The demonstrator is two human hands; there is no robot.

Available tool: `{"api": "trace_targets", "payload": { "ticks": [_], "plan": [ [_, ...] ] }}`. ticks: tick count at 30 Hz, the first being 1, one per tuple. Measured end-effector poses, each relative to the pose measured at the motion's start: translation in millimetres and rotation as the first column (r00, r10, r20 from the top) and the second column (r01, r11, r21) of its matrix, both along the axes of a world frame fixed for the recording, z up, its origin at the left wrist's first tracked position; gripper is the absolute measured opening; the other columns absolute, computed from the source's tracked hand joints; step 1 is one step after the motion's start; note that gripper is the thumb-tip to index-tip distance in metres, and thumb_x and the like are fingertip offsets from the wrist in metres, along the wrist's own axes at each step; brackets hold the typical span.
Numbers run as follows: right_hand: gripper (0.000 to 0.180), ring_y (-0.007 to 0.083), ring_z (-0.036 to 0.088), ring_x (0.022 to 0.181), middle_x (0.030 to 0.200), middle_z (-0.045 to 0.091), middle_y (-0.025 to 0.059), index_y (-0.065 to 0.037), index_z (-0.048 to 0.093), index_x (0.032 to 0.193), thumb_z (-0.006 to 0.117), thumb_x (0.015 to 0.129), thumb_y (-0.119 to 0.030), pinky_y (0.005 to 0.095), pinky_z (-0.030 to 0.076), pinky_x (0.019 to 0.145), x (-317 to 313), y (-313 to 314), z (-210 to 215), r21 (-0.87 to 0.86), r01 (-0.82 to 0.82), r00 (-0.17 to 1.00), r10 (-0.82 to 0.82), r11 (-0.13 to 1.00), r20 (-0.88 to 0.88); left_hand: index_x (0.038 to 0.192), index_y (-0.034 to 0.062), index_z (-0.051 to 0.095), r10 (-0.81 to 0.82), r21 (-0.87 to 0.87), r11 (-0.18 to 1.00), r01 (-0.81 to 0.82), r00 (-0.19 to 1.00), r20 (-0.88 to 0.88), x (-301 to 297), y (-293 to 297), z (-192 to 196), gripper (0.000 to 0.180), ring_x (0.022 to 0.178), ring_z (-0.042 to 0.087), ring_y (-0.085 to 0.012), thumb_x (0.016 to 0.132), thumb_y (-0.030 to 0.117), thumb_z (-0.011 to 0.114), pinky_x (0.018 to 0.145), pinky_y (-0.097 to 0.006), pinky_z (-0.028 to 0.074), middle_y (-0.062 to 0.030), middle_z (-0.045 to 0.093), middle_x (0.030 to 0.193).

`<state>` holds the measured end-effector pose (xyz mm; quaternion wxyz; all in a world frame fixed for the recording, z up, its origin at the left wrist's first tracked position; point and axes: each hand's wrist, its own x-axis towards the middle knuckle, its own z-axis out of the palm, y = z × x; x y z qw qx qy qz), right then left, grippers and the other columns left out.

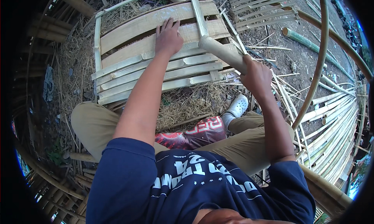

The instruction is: The person positions bamboo slats onto a bamboo frame, retrieves nails from a pouch, and hammers the slats into the frame using a bamboo mallet.

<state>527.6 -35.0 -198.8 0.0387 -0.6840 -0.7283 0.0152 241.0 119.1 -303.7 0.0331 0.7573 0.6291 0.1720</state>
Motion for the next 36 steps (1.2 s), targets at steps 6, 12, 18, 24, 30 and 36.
{"api": "trace_targets", "payload": {
  "ticks": [6,12,18,24,30,36],
  "plan": [
    [0.029,0.0376,0.071,0.078,0.083,0.072,0.0160,-0.006,0.060,0.098,0.073,0.073,-0.013,0.0498,0.055,0.067,3.5,-2.2,5.0,0.075,0.080,0.997,-0.078,0.994,-0.023,0.151,0.0151,0.049,0.022,-0.019,1.000,-0.022,1.000,-0.005,3.6,-4.8,1.9,0.054,0.154,0.028,-0.0246,0.098,0.017,0.049,0.127,-0.050,0.017,-0.0099,0.037,0.164],
    [0.031,0.0381,0.071,0.082,0.085,0.072,0.0156,-0.006,0.061,0.100,0.074,0.074,-0.015,0.0510,0.054,0.071,-0.2,-2.2,9.2,-0.005,0.150,0.984,-0.150,0.989,-0.094,0.151,0.0148,0.050,0.026,-0.027,0.999,-0.026,1.000,-0.014,-0.2,-5.6,1.0,0.053,0.154,0.028,-0.0251,0.098,0.017,0.048,0.127,-0.050,0.017,-0.0099,0.036,0.164],
    [0.023,0.0380,0.072,0.081,0.085,0.072,0.0159,-0.007,0.062,0.097,0.072,0.077,-0.013,0.0516,0.054,0.069,9.8,2.8,-4.3,0.025,0.199,0.803,-0.149,0.980,-0.577,0.152,0.0149,0.049,0.026,-0.015,1.000,-0.026,1.000,-0.013,1.6,-3.1,2.0,0.053,0.154,0.028,-0.0255,0.098,0.017,0.047,0.127,-0.049,0.017,-0.0104,0.037,0.164],
    [0.027,0.0376,0.072,0.081,0.084,0.071,0.0138,-0.012,0.063,0.102,0.070,0.077,-0.006,0.0510,0.052,0.067,-10.6,-4.2,-8.6,0.075,0.116,0.993,-0.113,0.990,-0.045,0.151,0.0150,0.050,0.019,-0.031,0.999,-0.019,1.000,-0.016,-2.1,-4.3,-1.9,0.053,0.154,0.028,-0.0254,0.099,0.018,0.047,0.127,-0.049,0.017,-0.0103,0.036,0.164],
    [0.029,0.0373,0.072,0.079,0.083,0.071,0.0138,-0.011,0.063,0.104,0.071,0.076,-0.010,0.0498,0.054,0.067,-2.2,-0.9,-8.8,0.122,0.086,0.996,-0.082,0.989,-0.037,0.151,0.0154,0.051,0.021,-0.026,0.999,-0.022,1.000,-0.019,2.8,-2.1,0.2,0.052,0.154,0.028,-0.0254,0.098,0.018,0.048,0.127,-0.049,0.017,-0.0102,0.036,0.164],
    [0.036,0.0367,0.072,0.087,0.090,0.073,0.0156,-0.011,0.065,0.109,0.074,0.074,-0.015,0.0486,0.055,0.074,2.7,4.0,-2.5,-0.004,0.116,0.990,-0.116,0.993,-0.076,0.148,0.0131,0.054,0.014,0.006,1.000,-0.014,1.000,0.001,-0.1,-5.0,-1.9,0.050,0.153,0.030,-0.0270,0.099,0.017,0.047,0.125,-0.053,0.021,-0.0129,0.039,0.162]
  ]
}}
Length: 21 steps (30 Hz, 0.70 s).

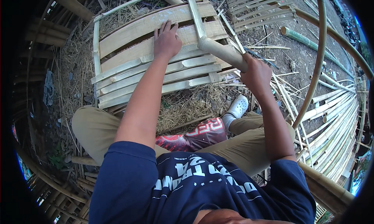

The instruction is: The person positions bamboo slats onto a bamboo frame, retrieves nails from a pouch, and hammers the slats into the frame using a bamboo mallet.

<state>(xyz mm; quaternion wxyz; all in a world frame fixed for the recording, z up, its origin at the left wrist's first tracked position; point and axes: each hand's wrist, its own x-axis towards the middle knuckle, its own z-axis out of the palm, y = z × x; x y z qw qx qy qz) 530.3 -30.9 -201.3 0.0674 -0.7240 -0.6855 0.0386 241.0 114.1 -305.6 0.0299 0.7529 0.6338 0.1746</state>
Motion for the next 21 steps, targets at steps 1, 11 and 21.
{"api": "trace_targets", "payload": {
  "ticks": [1,11,21],
  "plan": [
    [0.036,0.0368,0.072,0.088,0.090,0.073,0.0159,-0.011,0.065,0.109,0.074,0.074,-0.014,0.0487,0.055,0.074,2.2,0.4,-0.6,-0.016,-0.022,1.000,0.022,1.000,-0.001,0.148,0.0133,0.054,0.003,0.005,1.000,-0.003,1.000,-0.005,-0.3,0.2,-0.2,0.050,0.153,0.030,-0.0269,0.099,0.017,0.047,0.125,-0.053,0.021,-0.0126,0.039,0.162],
    [0.028,0.0349,0.072,0.083,0.089,0.071,0.0093,-0.013,0.062,0.105,0.068,0.079,-0.004,0.0479,0.055,0.068,-6.3,-0.3,-4.7,0.187,-0.068,0.996,0.058,0.980,0.063,0.150,0.0147,0.052,0.010,-0.034,0.999,-0.010,1.000,-0.011,3.0,0.5,3.3,0.052,0.154,0.029,-0.0257,0.098,0.018,0.048,0.127,-0.050,0.018,-0.0109,0.037,0.163],
    [0.033,0.0345,0.072,0.079,0.081,0.069,0.0099,-0.015,0.064,0.108,0.069,0.077,-0.004,0.0471,0.053,0.065,7.0,4.1,-5.3,0.137,-0.118,0.990,0.105,0.984,0.096,0.147,0.0134,0.056,0.002,0.018,1.000,-0.002,1.000,0.002,1.2,0.8,-0.8,0.049,0.152,0.031,-0.0271,0.098,0.017,0.048,0.125,-0.052,0.022,-0.0129,0.040,0.161]
  ]
}}
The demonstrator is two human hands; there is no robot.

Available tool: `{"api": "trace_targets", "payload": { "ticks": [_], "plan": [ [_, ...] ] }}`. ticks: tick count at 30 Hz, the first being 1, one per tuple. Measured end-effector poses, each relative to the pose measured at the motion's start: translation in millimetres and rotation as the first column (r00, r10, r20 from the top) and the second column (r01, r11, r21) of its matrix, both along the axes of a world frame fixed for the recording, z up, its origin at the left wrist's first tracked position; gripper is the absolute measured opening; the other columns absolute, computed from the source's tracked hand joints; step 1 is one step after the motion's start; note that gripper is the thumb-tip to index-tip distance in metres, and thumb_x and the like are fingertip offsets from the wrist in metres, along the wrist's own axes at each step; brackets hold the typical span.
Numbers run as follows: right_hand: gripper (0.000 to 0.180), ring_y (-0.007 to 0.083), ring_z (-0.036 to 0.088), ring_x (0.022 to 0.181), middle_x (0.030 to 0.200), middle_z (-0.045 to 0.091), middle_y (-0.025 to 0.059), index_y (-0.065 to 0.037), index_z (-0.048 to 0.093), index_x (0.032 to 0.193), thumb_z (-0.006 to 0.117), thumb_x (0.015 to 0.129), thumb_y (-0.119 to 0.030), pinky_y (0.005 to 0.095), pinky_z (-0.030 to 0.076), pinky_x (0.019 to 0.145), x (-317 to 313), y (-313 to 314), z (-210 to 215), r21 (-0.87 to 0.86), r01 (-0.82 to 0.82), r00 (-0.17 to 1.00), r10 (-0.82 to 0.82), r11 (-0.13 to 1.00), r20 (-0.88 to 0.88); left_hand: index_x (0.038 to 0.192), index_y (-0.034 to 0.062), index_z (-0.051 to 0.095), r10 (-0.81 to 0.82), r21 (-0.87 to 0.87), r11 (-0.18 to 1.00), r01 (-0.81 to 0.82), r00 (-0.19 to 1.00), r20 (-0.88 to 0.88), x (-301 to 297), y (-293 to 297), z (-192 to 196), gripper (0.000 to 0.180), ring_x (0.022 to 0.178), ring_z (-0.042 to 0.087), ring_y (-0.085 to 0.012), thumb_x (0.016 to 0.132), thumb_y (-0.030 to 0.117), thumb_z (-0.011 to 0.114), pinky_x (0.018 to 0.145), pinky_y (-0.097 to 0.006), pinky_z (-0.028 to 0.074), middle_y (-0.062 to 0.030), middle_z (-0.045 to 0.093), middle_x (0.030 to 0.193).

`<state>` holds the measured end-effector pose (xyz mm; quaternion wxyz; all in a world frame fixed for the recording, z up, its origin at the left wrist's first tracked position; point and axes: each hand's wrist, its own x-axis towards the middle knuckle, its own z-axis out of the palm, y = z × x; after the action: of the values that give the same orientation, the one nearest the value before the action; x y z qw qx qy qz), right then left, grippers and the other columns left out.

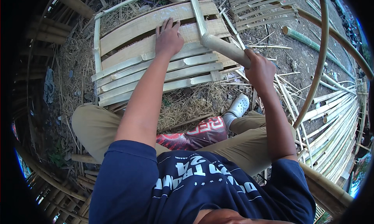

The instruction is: The person positions bamboo slats onto a bamboo frame, retrieves nails from a pouch, and hammers the slats into the frame using a bamboo mallet.

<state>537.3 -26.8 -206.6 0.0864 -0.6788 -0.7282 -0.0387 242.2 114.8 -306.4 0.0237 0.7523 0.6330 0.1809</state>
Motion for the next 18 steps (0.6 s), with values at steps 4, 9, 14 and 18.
{"api": "trace_targets", "payload": {
  "ticks": [4,9,14,18],
  "plan": [
    [0.030,0.0349,0.072,0.078,0.081,0.069,0.0103,-0.013,0.064,0.108,0.068,0.079,-0.006,0.0473,0.053,0.065,-5.6,0.9,8.2,0.039,0.144,0.948,-0.126,0.989,-0.293,0.148,0.0143,0.054,0.009,-0.030,1.000,-0.009,1.000,-0.013,1.3,-0.2,4.9,0.050,0.153,0.029,-0.0261,0.098,0.018,0.048,0.126,-0.051,0.020,-0.0113,0.038,0.163],
    [0.040,0.0343,0.073,0.083,0.090,0.072,0.0108,-0.016,0.065,0.117,0.073,0.078,-0.008,0.0468,0.055,0.068,-11.4,-3.6,-5.8,-0.036,0.099,0.994,-0.097,0.994,0.043,0.150,0.0154,0.052,0.004,-0.053,0.999,-0.004,1.000,-0.004,-0.9,1.6,4.5,0.051,0.155,0.027,-0.0250,0.099,0.019,0.048,0.127,-0.049,0.017,-0.0099,0.036,0.164],
    [0.040,0.0330,0.073,0.085,0.091,0.072,0.0094,-0.017,0.066,0.115,0.073,0.077,-0.008,0.0466,0.055,0.069,-9.1,-5.3,-1.2,0.003,0.105,0.994,-0.105,0.994,-0.012,0.150,0.0157,0.052,0.011,-0.057,0.998,-0.012,1.000,-0.017,0.9,0.6,5.1,0.051,0.154,0.028,-0.0249,0.099,0.019,0.047,0.127,-0.049,0.017,-0.0099,0.036,0.164],
    [0.036,0.0340,0.072,0.082,0.089,0.072,0.0105,-0.015,0.066,0.112,0.072,0.077,-0.008,0.0462,0.055,0.068,-6.7,-4.0,0.4,0.017,0.052,0.999,-0.052,0.999,-0.010,0.150,0.0157,0.053,0.015,-0.049,0.999,-0.016,1.000,-0.017,0.9,0.2,4.7,0.051,0.154,0.028,-0.0248,0.099,0.019,0.047,0.127,-0.048,0.017,-0.0098,0.036,0.164]
  ]
}}
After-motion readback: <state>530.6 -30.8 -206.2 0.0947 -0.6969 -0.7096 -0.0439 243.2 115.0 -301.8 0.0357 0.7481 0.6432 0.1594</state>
